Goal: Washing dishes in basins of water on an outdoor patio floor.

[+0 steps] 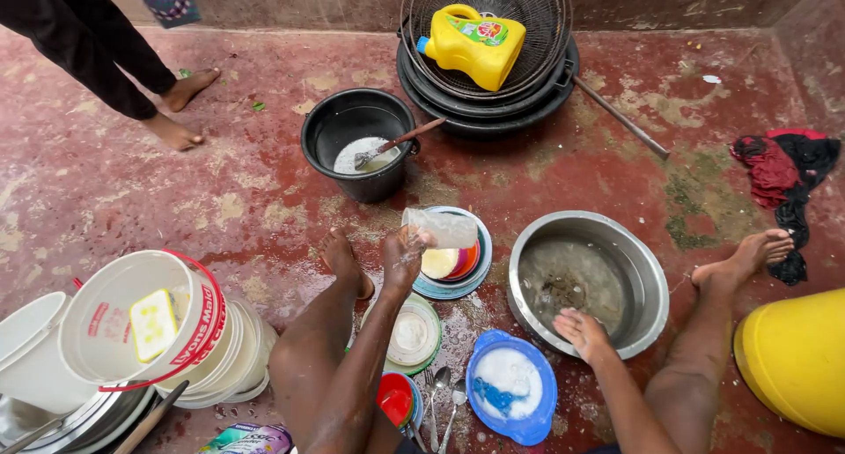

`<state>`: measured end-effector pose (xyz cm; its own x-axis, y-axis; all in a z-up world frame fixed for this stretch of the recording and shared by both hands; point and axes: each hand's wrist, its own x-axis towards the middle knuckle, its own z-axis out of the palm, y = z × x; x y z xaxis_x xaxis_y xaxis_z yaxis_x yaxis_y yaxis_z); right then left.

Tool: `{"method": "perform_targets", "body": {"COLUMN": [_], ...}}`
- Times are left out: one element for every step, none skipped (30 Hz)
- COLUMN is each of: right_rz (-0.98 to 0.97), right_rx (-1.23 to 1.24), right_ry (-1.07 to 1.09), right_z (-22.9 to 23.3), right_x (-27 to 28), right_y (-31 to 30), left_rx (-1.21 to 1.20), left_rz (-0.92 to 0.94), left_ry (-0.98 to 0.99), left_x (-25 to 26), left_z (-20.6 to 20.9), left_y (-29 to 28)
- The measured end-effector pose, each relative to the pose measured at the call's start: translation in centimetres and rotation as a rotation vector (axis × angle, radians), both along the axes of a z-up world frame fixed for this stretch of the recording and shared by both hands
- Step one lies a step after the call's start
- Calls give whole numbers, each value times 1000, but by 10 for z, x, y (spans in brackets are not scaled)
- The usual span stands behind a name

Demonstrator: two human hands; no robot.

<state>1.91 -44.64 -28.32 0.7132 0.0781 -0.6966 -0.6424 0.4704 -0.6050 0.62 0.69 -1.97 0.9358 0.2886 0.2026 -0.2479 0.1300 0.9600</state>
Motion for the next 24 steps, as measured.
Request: {"method": "perform_targets", "body": {"right_rz": [7, 1, -6, 4, -39, -86, -80, -150, -220, -216, -171, -126, -124, 95, 314, 303, 432, 551, 539, 567, 584, 581, 568, 527], "right_rx": [1, -2, -5, -11, -168, -319, -320, -300, -280, -279, -45, 190, 193, 483, 769, 763, 518, 267, 262, -48, -373, -380, -799, -1227], "right_ry": [1, 81, 161, 164, 191, 211, 210, 228, 245, 244, 221, 193, 189, 23, -151, -139, -324, -510, -506, -812, -1107, -1100, -1389, -1668], "right_z": [-22, -43, -65, -70, -74, -79, -80, -81, -81, -42, -3, 37, 33, 29, 24, 88, 157, 234, 262, 289, 316, 335, 355, 376], "right_x": [10, 17, 24, 25, 27, 31, 32, 36, 40, 36, 31, 29, 48, 62, 77, 69, 59, 50, 45, 42, 39, 27, 16, 10], "right_y": [-9, -21, -33, -38, -43, -45, -44, -42, -40, -19, 2, 22, 33, 40, 47, 74, 102, 132, 153, 171, 190, 197, 206, 220], "left_rx": [1, 17, 33, 27, -6, -35, -36, 88, 211, 212, 235, 258, 260, 298, 336, 329, 382, 440, 438, 346, 255, 250, 253, 265], "left_rz": [7, 83, 157, 167, 168, 166, 172, 206, 241, 245, 225, 204, 207, 157, 106, 97, 63, 25, 11, -21, -52, -61, -65, -59], "left_ry": [1, 130, 261, 264, 246, 223, 222, 242, 262, 262, 304, 342, 338, 220, 102, 115, 132, 137, 139, 160, 182, 185, 180, 165], "left_x": [-1, -5, -10, -10, -10, -8, -7, -6, -5, -7, -9, -9, -5, -3, -2, 0, 1, 10, 16, 22, 28, 27, 25, 28], "left_z": [11, 20, 30, 19, 8, 0, -12, -22, -33, -29, -25, -20, -19, -19, -20, -22, -23, -21, -22, -23, -24, -2, 21, 47], "left_y": [-2, -6, -10, -13, -16, -18, -20, -21, -22, -25, -28, -32, -33, -36, -39, -46, -54, -58, -65, -74, -83, -84, -83, -76]}}
